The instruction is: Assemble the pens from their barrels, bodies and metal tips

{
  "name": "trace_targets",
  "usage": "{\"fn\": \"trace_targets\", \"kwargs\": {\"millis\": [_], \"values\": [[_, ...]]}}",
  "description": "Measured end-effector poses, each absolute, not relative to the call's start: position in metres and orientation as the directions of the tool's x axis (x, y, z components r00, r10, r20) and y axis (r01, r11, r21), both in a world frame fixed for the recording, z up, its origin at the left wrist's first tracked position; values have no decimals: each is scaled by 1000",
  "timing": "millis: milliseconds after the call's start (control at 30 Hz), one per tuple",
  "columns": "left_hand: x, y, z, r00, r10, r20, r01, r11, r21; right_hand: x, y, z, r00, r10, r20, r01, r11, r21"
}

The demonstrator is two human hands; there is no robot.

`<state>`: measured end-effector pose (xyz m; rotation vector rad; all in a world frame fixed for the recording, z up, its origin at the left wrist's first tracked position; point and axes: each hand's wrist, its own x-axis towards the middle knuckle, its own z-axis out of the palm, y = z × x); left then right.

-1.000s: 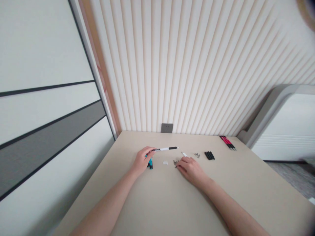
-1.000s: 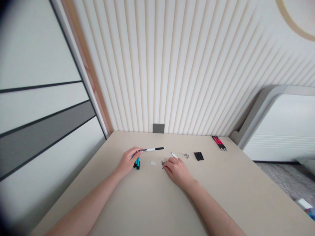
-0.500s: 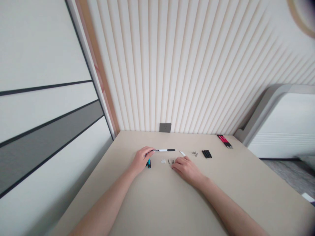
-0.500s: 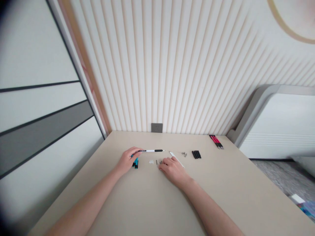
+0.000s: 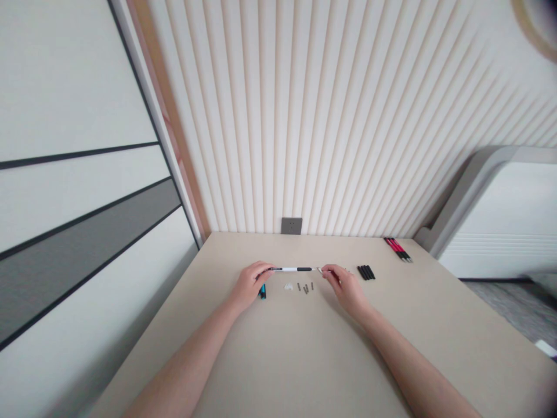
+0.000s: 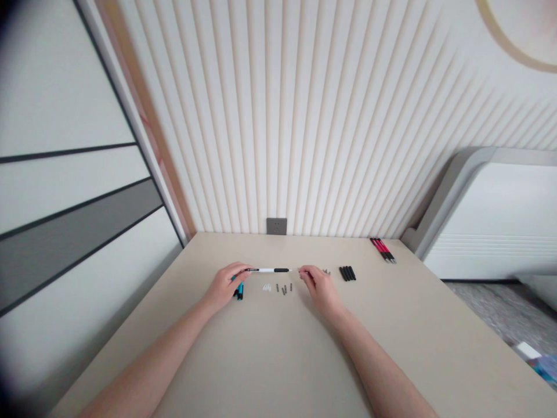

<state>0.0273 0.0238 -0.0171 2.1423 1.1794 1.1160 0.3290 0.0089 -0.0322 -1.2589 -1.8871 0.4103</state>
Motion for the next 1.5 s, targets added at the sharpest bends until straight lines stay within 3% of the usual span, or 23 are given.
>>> {"fn": "trace_targets", "kwargs": {"millis": [700,1500], "values": [[28,23,-17,342,838,425,480,-544,688,324,4,-25,-229,816,531,568,555,-608],[30,20,-15,411,816,406,435,-567,700,324,0,-21,-322,813,486,548,578,-605]]}}
